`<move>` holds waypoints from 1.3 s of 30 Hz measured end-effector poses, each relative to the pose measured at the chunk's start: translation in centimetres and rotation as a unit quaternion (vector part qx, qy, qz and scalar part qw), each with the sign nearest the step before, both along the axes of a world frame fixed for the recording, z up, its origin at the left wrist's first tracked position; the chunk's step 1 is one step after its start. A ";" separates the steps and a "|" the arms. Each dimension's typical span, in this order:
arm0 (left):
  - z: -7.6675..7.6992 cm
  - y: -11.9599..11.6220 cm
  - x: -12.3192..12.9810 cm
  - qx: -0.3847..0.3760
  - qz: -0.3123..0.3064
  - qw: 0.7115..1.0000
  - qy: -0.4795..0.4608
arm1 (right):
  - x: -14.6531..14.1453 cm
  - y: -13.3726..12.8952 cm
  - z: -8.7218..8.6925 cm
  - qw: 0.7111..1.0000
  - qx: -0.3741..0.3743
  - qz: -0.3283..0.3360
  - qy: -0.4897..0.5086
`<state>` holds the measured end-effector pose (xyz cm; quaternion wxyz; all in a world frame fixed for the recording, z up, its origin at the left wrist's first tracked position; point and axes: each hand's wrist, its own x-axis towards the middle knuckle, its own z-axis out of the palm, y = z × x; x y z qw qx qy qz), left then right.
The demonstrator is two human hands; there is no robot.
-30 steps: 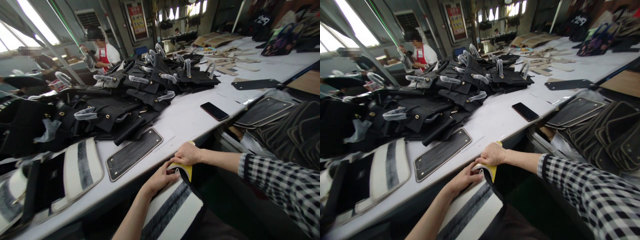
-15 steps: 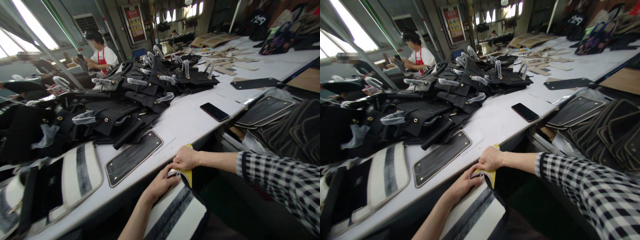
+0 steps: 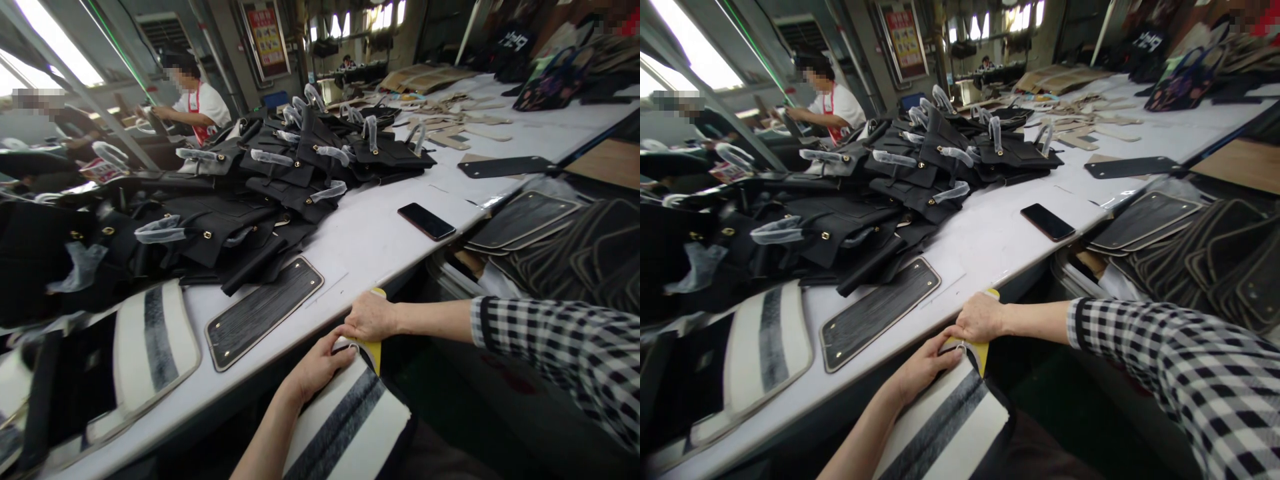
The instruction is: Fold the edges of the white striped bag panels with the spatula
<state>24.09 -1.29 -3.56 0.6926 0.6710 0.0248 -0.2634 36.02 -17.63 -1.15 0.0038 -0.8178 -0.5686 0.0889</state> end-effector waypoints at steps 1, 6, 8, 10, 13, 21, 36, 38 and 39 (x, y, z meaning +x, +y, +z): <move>-0.1 0.0 0.0 -0.003 -0.002 1.000 0.002 | -0.1 0.0 0.0 1.000 -0.003 -0.001 0.001; -0.4 0.1 0.0 -0.007 -0.009 1.000 0.005 | -0.3 -0.1 0.0 1.000 -0.012 -0.014 0.004; -0.3 0.2 0.1 0.002 -0.017 1.000 0.001 | -0.4 -0.2 -0.1 1.000 -0.013 -0.019 0.003; -0.3 0.3 0.2 0.015 -0.027 0.999 -0.005 | -0.5 -0.2 -0.2 1.000 -0.013 -0.022 0.001; -0.2 0.4 0.4 0.042 -0.042 0.998 -0.025 | -0.6 -0.2 -0.3 1.000 -0.014 -0.025 -0.005; -0.8 0.4 0.5 0.100 -0.047 0.992 -0.068 | -0.9 -0.1 -0.5 0.999 -0.020 -0.022 -0.023; 0.9 0.1 0.3 0.223 -0.064 0.962 -0.145 | -1.5 -0.6 -0.2 0.998 -0.052 -0.034 -0.017; 1.2 0.0 0.1 0.248 -0.075 0.953 -0.158 | -1.9 -0.8 -0.2 0.997 -0.056 -0.042 -0.015; 1.3 -0.1 0.1 0.262 -0.078 0.948 -0.164 | -2.1 -0.9 -0.2 0.997 -0.058 -0.047 -0.014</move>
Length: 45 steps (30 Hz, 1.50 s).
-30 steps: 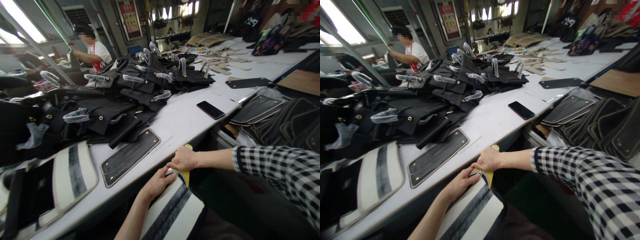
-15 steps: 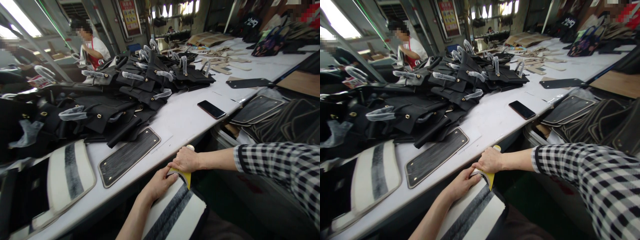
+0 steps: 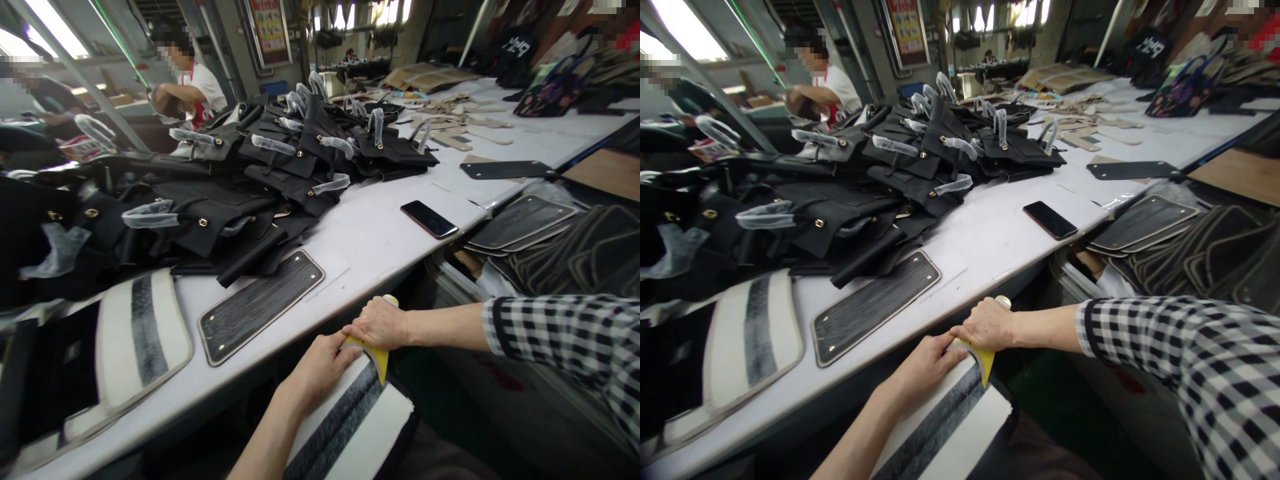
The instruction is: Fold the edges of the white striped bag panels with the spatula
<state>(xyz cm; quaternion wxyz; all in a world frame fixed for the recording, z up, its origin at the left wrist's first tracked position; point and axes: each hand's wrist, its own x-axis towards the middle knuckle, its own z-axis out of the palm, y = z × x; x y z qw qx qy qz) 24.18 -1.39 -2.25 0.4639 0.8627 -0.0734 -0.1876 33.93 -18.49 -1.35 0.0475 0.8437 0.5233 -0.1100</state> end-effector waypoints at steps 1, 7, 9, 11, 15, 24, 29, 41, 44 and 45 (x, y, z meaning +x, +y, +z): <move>0.0 -0.1 -0.1 0.012 -0.001 1.000 -0.005 | -0.2 -0.1 0.0 1.000 -0.002 -0.006 0.001; 0.2 0.3 -0.5 -0.006 -0.012 1.000 0.019 | -1.1 -0.4 0.1 1.000 -0.009 -0.021 0.006; 0.4 0.8 -0.7 -0.068 -0.004 0.997 0.049 | -1.2 -0.5 0.3 1.000 -0.012 -0.019 0.004; 0.3 1.3 -0.9 -0.151 0.024 0.984 0.087 | -1.3 -0.6 0.4 1.000 -0.016 -0.021 0.001; -0.5 1.7 -0.9 -0.255 0.098 0.945 0.182 | -1.5 -0.9 0.7 0.999 -0.023 -0.033 -0.004; -1.3 0.9 0.7 -0.280 0.146 0.921 0.229 | -2.8 -2.0 0.0 0.997 -0.001 -0.081 0.015; -1.1 0.9 1.3 -0.269 0.164 0.917 0.244 | -3.2 -4.0 -2.2 0.926 0.148 -0.241 0.251; -0.6 1.1 1.3 -0.266 0.154 0.917 0.253 | -2.3 -4.4 -1.6 0.476 0.275 -0.307 0.777; -0.2 1.0 1.4 -0.270 0.139 0.920 0.248 | -2.3 -2.7 -1.4 0.526 0.275 -0.345 0.727; -0.1 0.9 1.4 -0.269 0.133 0.922 0.243 | -2.5 -2.2 -1.5 0.555 0.273 -0.365 0.696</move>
